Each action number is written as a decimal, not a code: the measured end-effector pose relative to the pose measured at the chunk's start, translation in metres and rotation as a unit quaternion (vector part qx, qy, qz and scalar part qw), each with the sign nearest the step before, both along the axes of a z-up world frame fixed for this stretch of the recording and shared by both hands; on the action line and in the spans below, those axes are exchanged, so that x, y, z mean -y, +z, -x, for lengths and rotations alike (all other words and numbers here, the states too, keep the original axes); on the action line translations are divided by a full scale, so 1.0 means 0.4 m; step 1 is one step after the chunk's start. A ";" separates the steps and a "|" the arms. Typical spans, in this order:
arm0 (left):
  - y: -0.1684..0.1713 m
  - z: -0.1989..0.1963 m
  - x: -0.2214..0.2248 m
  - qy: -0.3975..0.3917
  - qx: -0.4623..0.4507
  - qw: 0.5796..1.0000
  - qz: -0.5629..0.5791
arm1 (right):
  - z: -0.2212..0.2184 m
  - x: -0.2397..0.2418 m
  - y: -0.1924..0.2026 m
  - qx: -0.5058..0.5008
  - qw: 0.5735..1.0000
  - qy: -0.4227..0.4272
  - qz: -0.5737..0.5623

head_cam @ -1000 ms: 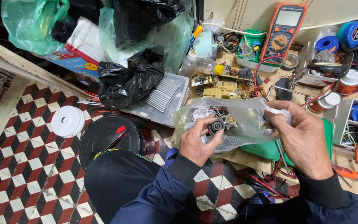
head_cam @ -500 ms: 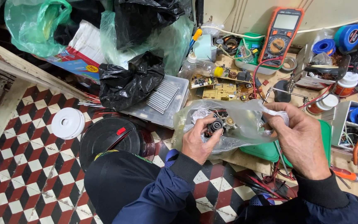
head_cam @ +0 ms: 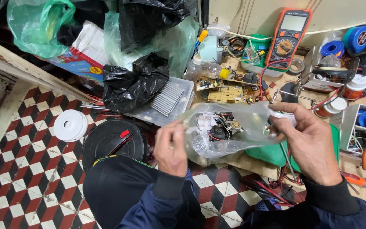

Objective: Sorting and bagging various small electronic components on a cluttered workbench.

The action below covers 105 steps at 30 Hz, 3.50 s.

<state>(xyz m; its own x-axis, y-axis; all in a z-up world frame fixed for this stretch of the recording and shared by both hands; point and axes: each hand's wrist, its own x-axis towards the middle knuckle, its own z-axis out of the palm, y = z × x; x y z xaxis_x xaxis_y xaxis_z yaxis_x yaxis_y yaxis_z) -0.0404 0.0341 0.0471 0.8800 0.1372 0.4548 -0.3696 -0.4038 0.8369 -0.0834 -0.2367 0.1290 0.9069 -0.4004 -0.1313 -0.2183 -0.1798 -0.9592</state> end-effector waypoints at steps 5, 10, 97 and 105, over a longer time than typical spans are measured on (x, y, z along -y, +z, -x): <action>-0.057 0.013 -0.037 -0.012 -0.214 0.966 -0.145 | 0.004 -0.005 0.008 0.046 0.997 0.014 -0.062; -0.082 0.006 -0.058 0.017 -0.259 0.953 -0.156 | 0.010 -0.001 0.030 0.099 0.985 0.000 -0.141; -0.532 -0.180 0.261 -0.310 -0.174 0.934 -0.030 | -0.082 -0.208 0.136 0.277 0.764 0.334 0.477; -0.292 -0.149 0.217 -0.319 -0.145 0.933 -0.083 | -0.105 -0.063 0.058 0.017 0.945 0.205 0.253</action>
<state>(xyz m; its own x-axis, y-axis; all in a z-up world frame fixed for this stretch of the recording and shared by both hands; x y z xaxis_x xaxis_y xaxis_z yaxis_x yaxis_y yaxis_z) 0.0192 -0.0528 -0.0698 0.8479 -0.5077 0.1527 -0.3463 -0.3123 0.8846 -0.0413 -0.2113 0.1521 0.9997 -0.0181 0.0158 -0.0008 -0.6801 -0.7331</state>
